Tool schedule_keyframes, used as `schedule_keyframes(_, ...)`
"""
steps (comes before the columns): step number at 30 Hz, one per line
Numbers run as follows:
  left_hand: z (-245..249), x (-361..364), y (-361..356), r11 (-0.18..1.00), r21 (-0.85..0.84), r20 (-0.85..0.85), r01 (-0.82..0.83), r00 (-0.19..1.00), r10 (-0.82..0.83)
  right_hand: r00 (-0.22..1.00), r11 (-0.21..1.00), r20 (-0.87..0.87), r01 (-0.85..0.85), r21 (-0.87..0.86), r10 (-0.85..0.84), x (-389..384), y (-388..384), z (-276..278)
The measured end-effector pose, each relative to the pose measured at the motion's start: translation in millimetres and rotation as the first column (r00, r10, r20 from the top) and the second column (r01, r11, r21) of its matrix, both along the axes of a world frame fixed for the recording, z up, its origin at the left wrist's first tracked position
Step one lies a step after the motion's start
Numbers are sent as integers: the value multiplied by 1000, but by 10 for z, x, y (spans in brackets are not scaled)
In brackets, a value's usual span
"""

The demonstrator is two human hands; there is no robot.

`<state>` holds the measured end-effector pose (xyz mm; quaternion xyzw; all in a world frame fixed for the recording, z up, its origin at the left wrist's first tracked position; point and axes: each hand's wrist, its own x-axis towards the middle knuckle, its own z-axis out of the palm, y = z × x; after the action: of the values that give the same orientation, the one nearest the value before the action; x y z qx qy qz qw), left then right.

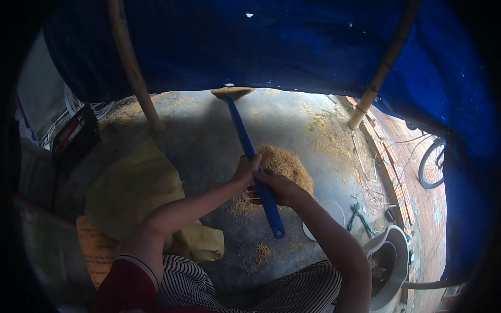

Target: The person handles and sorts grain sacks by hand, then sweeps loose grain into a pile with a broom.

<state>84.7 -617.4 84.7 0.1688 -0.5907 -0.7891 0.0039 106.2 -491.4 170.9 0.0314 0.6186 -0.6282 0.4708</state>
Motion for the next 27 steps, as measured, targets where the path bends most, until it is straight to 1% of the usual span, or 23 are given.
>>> schedule_keyframes(1, 100, -7, -93, 984, -136, 42, 112, 993, -107, 995, 993, 102, 14, -121, -1, -62, 57, -164)
schedule_keyframes(2, 148, -22, -165, 938, -262, 98, 229, 973, -211, 980, 971, 201, 43, -236, 5, -64, 34, -172)
schedule_keyframes(3, 137, -51, -245, 940, -260, 92, 223, 974, -206, 980, 972, 197, 38, -233, 9, -84, 11, -152)
schedule_keyframes(4, 99, -77, -332, 877, -317, 112, 361, 933, -343, 993, 995, 116, 44, -86, -34, -89, 0, -119)
schedule_keyframes(5, 74, -128, -398, 790, -372, 140, 487, 871, -471, 997, 996, 28, 64, 58, -66, -69, -35, -32)
schedule_keyframes(6, 82, -194, -450, 792, -375, 136, 482, 873, -468, 998, 997, 23, 60, 57, -62, -38, -54, 69)
schedule_keyframes(8, 70, -290, -547, 834, -392, 104, 388, 920, -378, 993, 999, -116, 18, 29, -14, 54, -62, 218)
schedule_keyframes(9, 55, -320, -587, 835, -388, 110, 389, 919, -378, 994, 999, -108, 17, 31, -13, 58, -113, 234)
schedule_keyframes(10, 42, -349, -625, 892, -432, 47, 134, 991, -126, 992, 1000, -123, 6, -5, -6, 37, -203, 258)
schedule_keyframes(11, 45, -392, -666, 879, -458, -30, -129, 991, 130, 990, 999, -142, -3, -41, -3, -2, -306, 285)
schedule_keyframes(13, 38, -522, -886, 884, -370, -101, -285, 959, 266, 991, 1000, -130, -26, -6, 25, -250, -620, 191)
schedule_keyframes(14, 87, -529, -1001, 885, -371, -103, -281, 960, 262, 994, 995, -106, -51, -81, 42, -381, -802, 134)
schedule_keyframes(15, 180, -526, -1133, 853, -393, -158, -343, 939, 305, 994, 985, -87, -76, -158, 63, -529, -993, 79)
schedule_keyframes(16, 254, -515, -1257, 817, -413, -211, -403, 915, 345, 994, 975, -74, -95, -200, 81, -675, -1176, -2)
schedule_keyframes(17, 299, -509, -1373, 816, -419, -207, -397, 917, 340, 994, 964, -55, -110, -242, 99, -770, -1317, -112)
schedule_keyframes(18, 321, -509, -1487, 809, -410, -185, -420, 907, 377, 994, 964, -48, -106, -246, 97, -813, -1418, -229)
schedule_keyframes(19, 327, -488, -1574, 801, -399, -163, -447, 894, 418, 994, 973, -31, -109, -202, 105, -853, -1508, -339)
schedule_keyframes(20, 258, -473, -1642, 799, -399, -159, -449, 892, 422, 993, 981, -16, -117, -156, 116, -846, -1568, -364)
schedule_keyframes(22, 116, -442, -1739, 823, -420, -78, -382, 919, 386, 989, 982, -35, -145, -120, 142, -764, -1508, -419)
schedule_keyframes(23, -20, -471, -1769, 850, -365, -61, -379, 921, 385, 986, 983, -56, -163, -88, 158, -704, -1433, -406)
schedule_keyframes(24, -132, -502, -1779, 850, -364, -61, -380, 921, 386, 986, 983, -57, -164, -87, 159, -675, -1328, -348)
schedule_keyframes(26, -299, -531, -1786, 915, -317, 85, -249, 954, 289, 986, 982, -60, -161, -100, 156, -615, -1019, -145)
schedule_keyframes(27, -307, -495, -1730, 916, -316, 82, -247, 955, 286, 983, 984, -75, -171, -49, 167, -502, -855, 40)
